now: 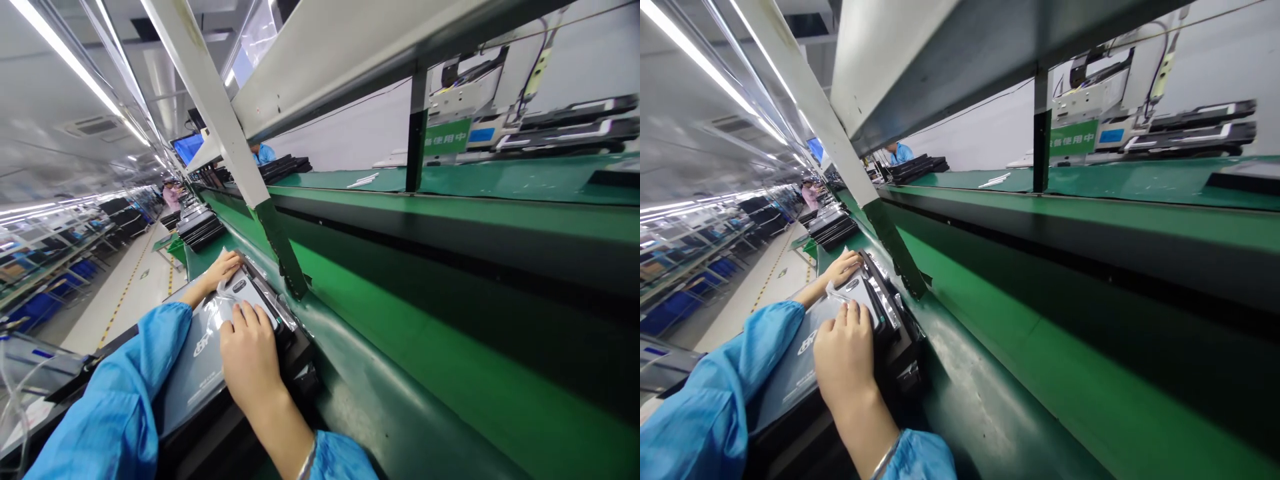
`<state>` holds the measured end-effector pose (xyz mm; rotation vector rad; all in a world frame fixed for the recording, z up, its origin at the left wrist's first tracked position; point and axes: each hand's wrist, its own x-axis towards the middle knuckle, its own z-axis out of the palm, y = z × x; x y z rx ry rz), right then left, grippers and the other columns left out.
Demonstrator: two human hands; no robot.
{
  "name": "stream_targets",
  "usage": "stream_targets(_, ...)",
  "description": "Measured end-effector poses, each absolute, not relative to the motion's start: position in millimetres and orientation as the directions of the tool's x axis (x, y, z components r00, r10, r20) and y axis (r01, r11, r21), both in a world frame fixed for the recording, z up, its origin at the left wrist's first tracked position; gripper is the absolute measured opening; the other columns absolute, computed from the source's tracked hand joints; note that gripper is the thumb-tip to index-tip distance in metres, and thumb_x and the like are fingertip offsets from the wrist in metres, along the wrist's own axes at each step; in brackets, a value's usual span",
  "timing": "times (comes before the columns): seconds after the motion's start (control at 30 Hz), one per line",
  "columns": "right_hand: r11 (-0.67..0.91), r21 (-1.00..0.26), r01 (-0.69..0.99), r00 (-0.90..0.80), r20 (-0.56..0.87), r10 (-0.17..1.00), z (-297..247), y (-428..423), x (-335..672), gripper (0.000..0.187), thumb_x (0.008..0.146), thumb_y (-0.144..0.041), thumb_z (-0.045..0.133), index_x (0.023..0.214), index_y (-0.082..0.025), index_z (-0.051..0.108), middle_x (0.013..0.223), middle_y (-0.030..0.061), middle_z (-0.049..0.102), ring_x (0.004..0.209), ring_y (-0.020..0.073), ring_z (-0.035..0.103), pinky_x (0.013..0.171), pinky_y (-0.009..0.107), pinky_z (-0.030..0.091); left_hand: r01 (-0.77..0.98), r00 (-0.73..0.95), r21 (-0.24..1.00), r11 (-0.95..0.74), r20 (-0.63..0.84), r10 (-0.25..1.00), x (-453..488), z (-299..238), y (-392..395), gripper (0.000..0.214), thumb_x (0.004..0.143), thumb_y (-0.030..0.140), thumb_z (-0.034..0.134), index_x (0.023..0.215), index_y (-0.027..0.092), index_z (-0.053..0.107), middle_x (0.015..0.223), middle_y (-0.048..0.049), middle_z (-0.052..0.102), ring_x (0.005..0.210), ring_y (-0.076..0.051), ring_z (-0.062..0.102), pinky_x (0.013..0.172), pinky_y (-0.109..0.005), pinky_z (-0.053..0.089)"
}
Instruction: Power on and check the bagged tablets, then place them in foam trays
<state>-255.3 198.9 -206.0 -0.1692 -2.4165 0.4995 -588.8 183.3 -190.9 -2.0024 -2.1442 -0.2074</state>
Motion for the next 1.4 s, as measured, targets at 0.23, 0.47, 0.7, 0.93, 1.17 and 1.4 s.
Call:
stream_targets(0.23, 0.920, -0.390, -0.033, -0.710, 0.657, 0.253, -216.8, 200.7, -256.5, 0.023, 0.089, -0.007, 0.062, 0.107, -0.006, 0.076, 0.131, 0.0183, 0.069, 0.127, 0.0321, 0.062, 0.114, 0.042, 0.050, 0.998, -0.057, -0.013, 0.062, 0.252, 0.966, -585.0, -195.8, 185.6, 0.029, 0.100, 0.024, 0.035, 0.098, 0.020, 0.064, 0.109, -0.0125, 0.063, 0.102, -0.028, 0.056, 0.100, -0.043, 0.048)
stream_targets(0.47, 0.914, -0.392, -0.099, -0.505, 0.811, 0.294, -232.1, 201.7, -260.3, 0.033, 0.088, -0.002, 0.048, 0.099, -0.010, 0.078, 0.118, 0.0124, 0.075, 0.114, 0.0293, 0.068, 0.104, 0.040, 0.054, 0.997, -0.059, -0.042, 0.071, 0.237, 0.970, -586.6, -202.1, 193.6, 0.020, 0.087, 0.014, 0.041, 0.085, 0.020, 0.060, 0.095, -0.0106, 0.061, 0.095, -0.028, 0.054, 0.096, -0.043, 0.046)
stream_targets(0.7, 0.925, -0.362, -0.119, -0.464, 0.844, 0.270, -234.8, 203.8, -259.7, 0.038, 0.090, -0.001, 0.042, 0.098, -0.011, 0.078, 0.114, 0.0089, 0.077, 0.112, 0.0283, 0.070, 0.098, 0.040, 0.053, 0.999, -0.050, 0.002, 0.052, 0.276, 0.960, -583.2, -203.0, 195.8, 0.015, 0.088, 0.015, 0.042, 0.081, 0.021, 0.053, 0.090, -0.0077, 0.059, 0.091, -0.026, 0.052, 0.092, -0.042, 0.045)
stream_targets(0.93, 0.937, -0.333, -0.103, -0.438, 0.861, 0.258, -233.9, 205.0, -260.0, 0.039, 0.092, -0.002, 0.041, 0.096, -0.012, 0.078, 0.112, 0.0066, 0.077, 0.108, 0.0270, 0.072, 0.095, 0.040, 0.054, 0.999, -0.039, 0.040, 0.029, 0.296, 0.954, -586.9, -206.6, 196.7, 0.016, 0.093, 0.020, 0.046, 0.079, 0.021, 0.052, 0.086, -0.0048, 0.059, 0.087, -0.023, 0.054, 0.096, -0.041, 0.042)
stream_targets(1.17, 0.945, -0.312, -0.099, -0.417, 0.875, 0.245, -234.2, 205.4, -260.9, 0.039, 0.092, -0.004, 0.040, 0.096, -0.013, 0.078, 0.112, 0.0047, 0.078, 0.108, 0.0256, 0.073, 0.092, 0.039, 0.055, 0.997, -0.078, 0.046, 0.066, 0.366, 0.927, -595.9, -212.5, 194.3, 0.014, 0.093, 0.020, 0.044, 0.083, 0.020, 0.055, 0.090, -0.0069, 0.061, 0.087, -0.024, 0.053, 0.091, -0.041, 0.043)
stream_targets(1.4, 0.953, -0.290, -0.092, -0.415, 0.881, 0.228, -235.1, 206.9, -260.6, 0.038, 0.093, -0.005, 0.040, 0.096, -0.015, 0.077, 0.113, 0.0038, 0.077, 0.108, 0.0253, 0.073, 0.092, 0.039, 0.055, 0.998, -0.042, 0.066, 0.018, 0.378, 0.925, -595.9, -213.2, 194.0, 0.013, 0.093, 0.016, 0.047, 0.085, 0.020, 0.056, 0.094, -0.0074, 0.065, 0.091, -0.023, 0.056, 0.093, -0.038, 0.043)
